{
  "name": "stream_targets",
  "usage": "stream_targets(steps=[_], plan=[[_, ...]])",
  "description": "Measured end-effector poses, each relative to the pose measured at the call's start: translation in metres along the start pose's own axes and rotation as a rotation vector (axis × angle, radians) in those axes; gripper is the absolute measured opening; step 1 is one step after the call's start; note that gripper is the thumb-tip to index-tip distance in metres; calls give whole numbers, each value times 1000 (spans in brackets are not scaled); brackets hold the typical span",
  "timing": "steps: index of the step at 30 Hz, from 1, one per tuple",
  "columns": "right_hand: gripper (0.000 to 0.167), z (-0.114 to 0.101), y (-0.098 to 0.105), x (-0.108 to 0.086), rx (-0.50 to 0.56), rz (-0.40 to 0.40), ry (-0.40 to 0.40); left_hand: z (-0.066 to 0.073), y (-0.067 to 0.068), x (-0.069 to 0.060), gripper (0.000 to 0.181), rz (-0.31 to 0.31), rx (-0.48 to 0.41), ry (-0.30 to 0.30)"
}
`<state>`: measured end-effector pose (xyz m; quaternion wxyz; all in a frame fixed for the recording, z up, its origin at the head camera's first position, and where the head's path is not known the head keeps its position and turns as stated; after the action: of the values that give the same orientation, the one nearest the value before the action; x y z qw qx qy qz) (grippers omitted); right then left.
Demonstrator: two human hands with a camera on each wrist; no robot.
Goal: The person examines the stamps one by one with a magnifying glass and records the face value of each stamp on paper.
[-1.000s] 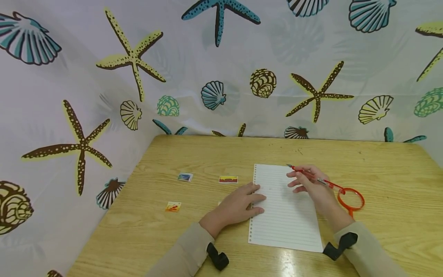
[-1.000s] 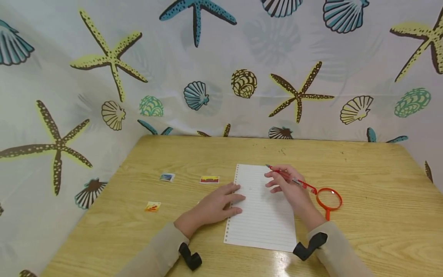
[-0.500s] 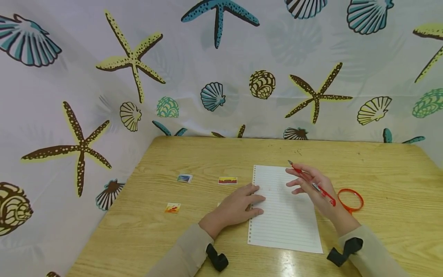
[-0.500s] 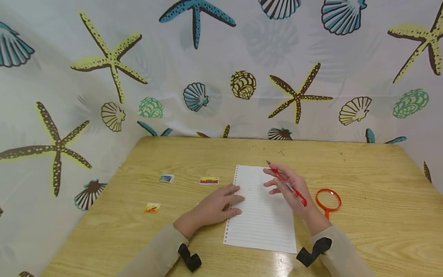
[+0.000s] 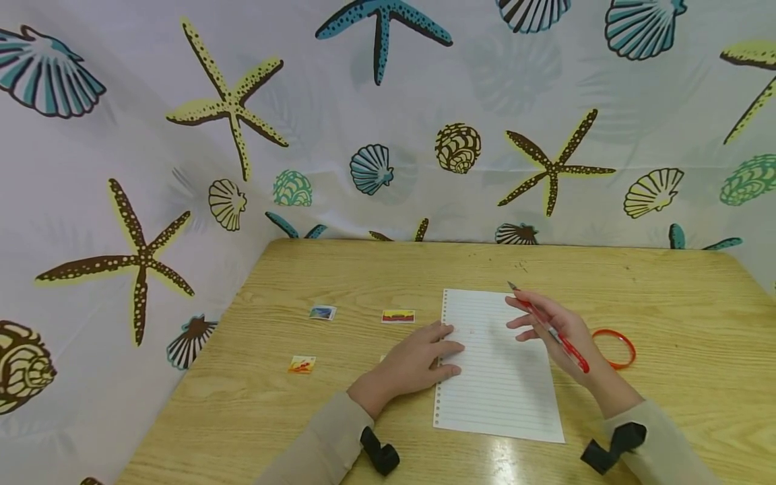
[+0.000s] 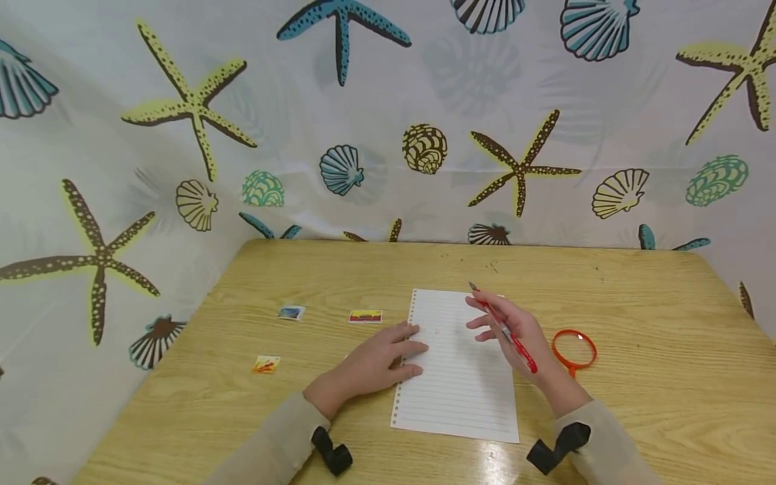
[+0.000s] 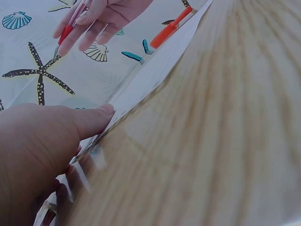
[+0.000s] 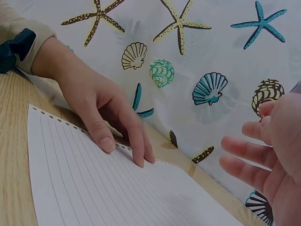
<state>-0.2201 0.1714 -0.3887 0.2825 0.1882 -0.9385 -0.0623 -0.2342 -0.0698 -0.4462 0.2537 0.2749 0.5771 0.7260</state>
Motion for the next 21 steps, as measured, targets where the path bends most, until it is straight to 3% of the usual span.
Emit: stream_targets(steps=[6,8,14,17,21], plan=[[40,-4,0,-1,-82,27,87,0,1,0,43,9,-1,-8],[39,-4,1,-2,-90,34,83,0,1,0,43,13,2,-13],[36,4,8,-11,-33,42,-121,1,2,0,43,15,1,-18],[35,6,12,-15,-70,56,-208,1,2,0,42,13,2,-17],[35,8,17,-20,-70,82,-281,1,2,0,43,10,-3,-14]])
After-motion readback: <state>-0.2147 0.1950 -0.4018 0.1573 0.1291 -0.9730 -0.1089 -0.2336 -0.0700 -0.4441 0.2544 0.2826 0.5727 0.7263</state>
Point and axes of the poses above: each hand's wrist, its own x-axis towards the middle knuckle, its own y-axis out of the back of the hand, z = x × y, the point moved 3 cm from there along x, towards the middle knuckle, and after that the axes turned 5 degrees about x, right-handed, at the moved point
